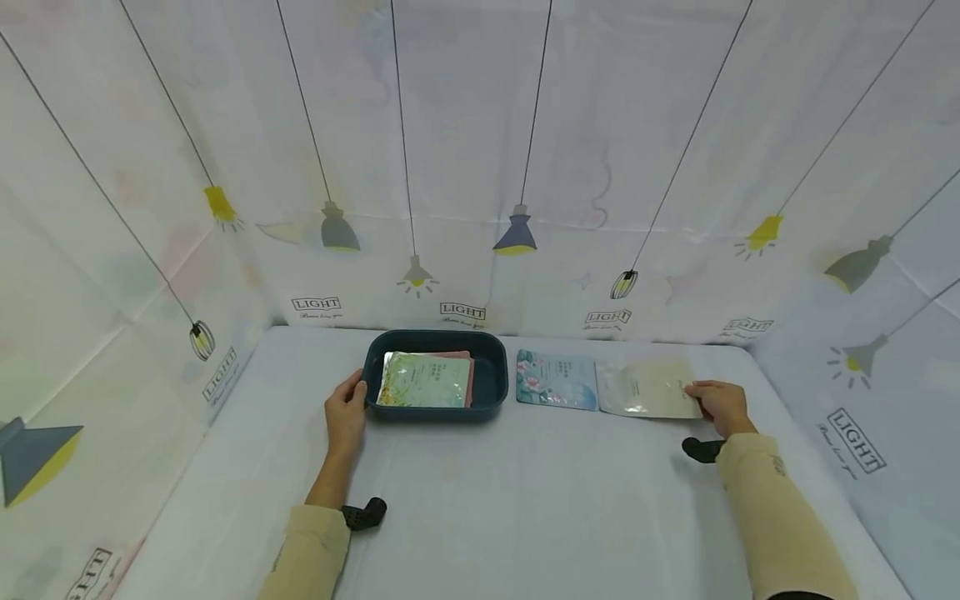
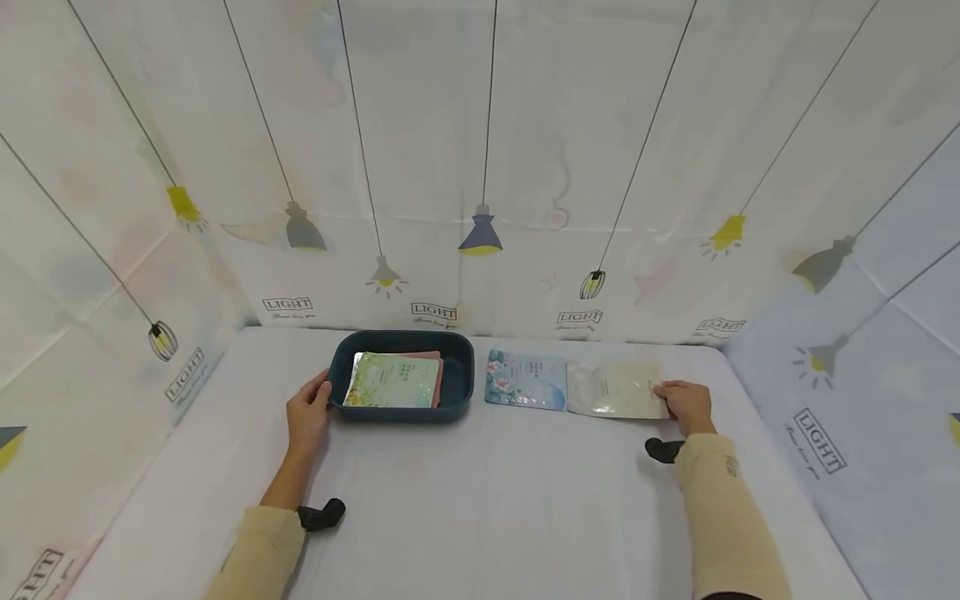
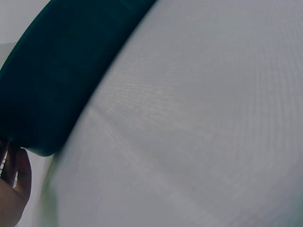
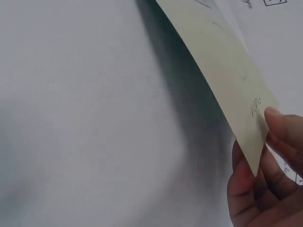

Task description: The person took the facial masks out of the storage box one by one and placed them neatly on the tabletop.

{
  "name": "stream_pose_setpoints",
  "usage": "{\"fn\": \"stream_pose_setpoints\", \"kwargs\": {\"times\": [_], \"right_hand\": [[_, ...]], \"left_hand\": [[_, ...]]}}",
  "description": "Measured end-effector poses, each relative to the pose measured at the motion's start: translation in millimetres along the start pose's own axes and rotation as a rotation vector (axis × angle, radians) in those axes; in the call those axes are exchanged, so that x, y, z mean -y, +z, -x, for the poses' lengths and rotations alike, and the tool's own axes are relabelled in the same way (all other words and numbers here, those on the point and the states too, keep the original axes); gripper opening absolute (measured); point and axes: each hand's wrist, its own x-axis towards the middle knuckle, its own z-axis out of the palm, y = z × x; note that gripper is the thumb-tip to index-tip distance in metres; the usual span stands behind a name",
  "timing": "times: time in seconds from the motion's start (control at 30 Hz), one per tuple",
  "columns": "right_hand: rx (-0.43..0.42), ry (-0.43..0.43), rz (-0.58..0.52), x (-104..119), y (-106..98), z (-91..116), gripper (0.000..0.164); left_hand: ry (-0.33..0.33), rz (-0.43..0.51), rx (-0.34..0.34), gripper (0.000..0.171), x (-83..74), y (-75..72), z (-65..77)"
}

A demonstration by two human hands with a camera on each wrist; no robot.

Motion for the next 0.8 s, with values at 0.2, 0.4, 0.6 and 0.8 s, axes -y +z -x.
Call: {"fn": "stream_pose_setpoints", "kwargs": {"times": [0.2,0.4,0.6,0.8], "right_hand": [[-0.053,-0.048,0.160,2.3,2.6,6.3,0.044],[-0.085,-0.028,0.160,6.8,3.7,8.1,0.037],[-0.054,-0.054,0.128,10.5,4.1,5.2,0.039],[0.023,-0.113,0.095,21.3,7.3,7.2,0.041]], "left_hand": [[0.008,0.007,-0.006,0.037,-2.3,1.3,-0.1],[0.001,0.008,0.003,0.039,-6.2,-0.4,2.3],[-0.010,0.010,0.009,0.040,-5.4,-1.0,3.0],[0.005,0.012,0.000,0.038,-1.4,0.6,0.9]]}}
